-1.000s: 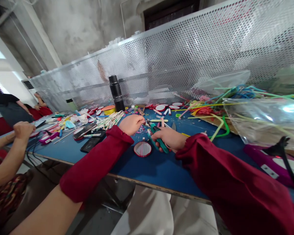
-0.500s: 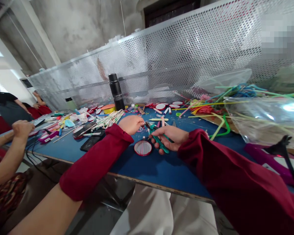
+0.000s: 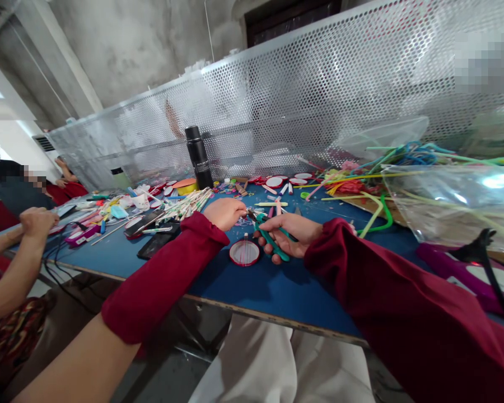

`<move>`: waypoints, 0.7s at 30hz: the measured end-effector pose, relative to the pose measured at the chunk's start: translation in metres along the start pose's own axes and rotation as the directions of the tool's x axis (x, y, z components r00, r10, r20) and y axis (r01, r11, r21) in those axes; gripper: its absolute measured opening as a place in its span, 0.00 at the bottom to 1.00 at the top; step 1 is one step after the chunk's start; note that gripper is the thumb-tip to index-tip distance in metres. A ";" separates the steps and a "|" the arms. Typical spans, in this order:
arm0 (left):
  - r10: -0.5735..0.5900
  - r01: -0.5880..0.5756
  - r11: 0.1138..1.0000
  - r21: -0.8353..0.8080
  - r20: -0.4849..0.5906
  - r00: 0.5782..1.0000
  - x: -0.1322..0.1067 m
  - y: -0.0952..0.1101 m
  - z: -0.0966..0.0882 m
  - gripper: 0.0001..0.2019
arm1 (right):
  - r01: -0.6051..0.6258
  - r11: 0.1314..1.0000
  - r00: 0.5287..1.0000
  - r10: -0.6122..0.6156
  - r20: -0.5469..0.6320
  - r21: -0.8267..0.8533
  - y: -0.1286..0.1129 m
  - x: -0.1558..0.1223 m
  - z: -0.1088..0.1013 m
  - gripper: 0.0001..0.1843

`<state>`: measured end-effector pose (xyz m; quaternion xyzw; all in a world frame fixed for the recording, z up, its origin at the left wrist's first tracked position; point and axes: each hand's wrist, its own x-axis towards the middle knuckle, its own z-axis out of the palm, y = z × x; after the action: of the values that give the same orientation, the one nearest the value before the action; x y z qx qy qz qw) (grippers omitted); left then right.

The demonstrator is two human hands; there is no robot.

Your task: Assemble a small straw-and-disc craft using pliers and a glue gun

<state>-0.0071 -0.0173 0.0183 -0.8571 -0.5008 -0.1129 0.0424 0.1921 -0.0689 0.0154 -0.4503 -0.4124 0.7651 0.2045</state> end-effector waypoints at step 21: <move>-0.031 0.043 0.987 -0.157 0.075 0.997 0.005 -0.019 0.000 0.13 | 0.009 0.999 0.999 -0.007 -0.045 0.046 -0.002 -0.002 -0.006 0.11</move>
<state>-0.0215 -0.0034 0.0185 -0.8519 -0.5072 -0.1219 -0.0461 0.1987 -0.0666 0.0166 -0.4610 -0.3918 0.7632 0.2269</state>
